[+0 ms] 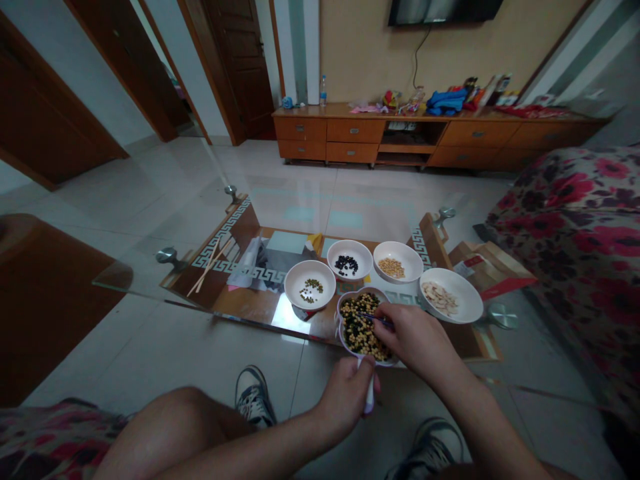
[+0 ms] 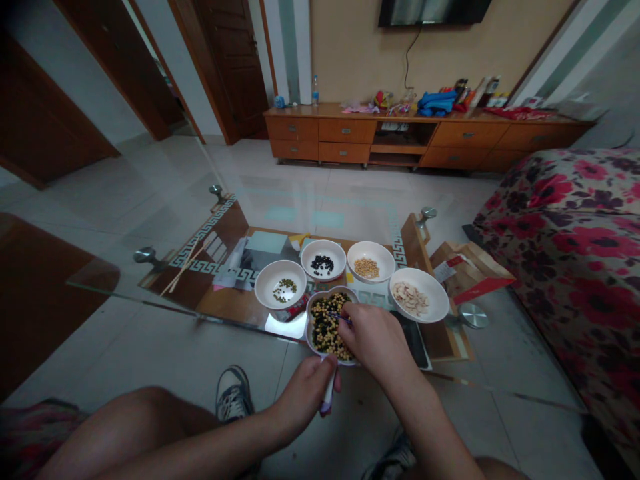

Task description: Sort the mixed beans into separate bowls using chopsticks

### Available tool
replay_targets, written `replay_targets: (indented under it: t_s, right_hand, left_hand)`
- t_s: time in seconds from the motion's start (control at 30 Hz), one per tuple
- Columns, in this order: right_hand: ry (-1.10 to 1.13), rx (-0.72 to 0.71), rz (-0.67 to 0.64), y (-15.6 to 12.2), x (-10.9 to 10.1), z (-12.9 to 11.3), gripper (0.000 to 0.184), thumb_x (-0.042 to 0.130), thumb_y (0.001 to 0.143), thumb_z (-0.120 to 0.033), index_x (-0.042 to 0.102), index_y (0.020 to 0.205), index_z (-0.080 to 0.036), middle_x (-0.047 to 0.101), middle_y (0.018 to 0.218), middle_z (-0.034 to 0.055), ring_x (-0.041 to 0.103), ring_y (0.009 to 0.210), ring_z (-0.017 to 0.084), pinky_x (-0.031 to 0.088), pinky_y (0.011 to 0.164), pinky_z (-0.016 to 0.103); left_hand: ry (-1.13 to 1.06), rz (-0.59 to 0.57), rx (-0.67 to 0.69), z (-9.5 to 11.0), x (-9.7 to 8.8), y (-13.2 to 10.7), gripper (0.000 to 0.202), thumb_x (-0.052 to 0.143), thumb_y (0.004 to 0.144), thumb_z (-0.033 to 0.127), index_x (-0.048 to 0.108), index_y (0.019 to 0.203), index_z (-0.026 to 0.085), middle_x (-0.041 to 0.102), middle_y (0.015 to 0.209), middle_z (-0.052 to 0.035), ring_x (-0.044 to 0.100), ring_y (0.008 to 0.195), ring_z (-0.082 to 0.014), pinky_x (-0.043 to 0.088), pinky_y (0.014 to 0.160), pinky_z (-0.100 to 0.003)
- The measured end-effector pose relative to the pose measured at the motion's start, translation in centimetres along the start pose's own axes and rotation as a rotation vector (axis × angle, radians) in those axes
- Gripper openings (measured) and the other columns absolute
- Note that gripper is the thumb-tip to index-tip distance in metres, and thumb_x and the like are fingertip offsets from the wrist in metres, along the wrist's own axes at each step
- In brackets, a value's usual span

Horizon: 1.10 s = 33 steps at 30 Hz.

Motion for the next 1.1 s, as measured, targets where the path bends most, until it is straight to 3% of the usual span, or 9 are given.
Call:
replay_targets:
  t_s: [1.1]
  right_hand:
    - [-0.012, -0.018, -0.008, 0.00, 0.16, -0.11, 0.019, 0.055, 0.088, -0.025, 0.073, 0.086, -0.023, 0.077, 0.083, 0.0052, 0.072, 0.075, 0.021, 0.037, 0.059, 0.028]
  left_hand:
    - [0.017, 0.001, -0.008, -0.15, 0.08, 0.11, 0.069, 0.030, 0.078, 0.085, 0.052, 0.063, 0.022, 0.041, 0.044, 0.0036, 0.043, 0.042, -0.0125, 0.033, 0.046, -0.025]
Point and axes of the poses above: each hand's wrist, its own y-axis towards the middle knuckle, its own x-axis out of the palm, z = x × y, the point moved 4 cm from there along y, towards the middle knuckle
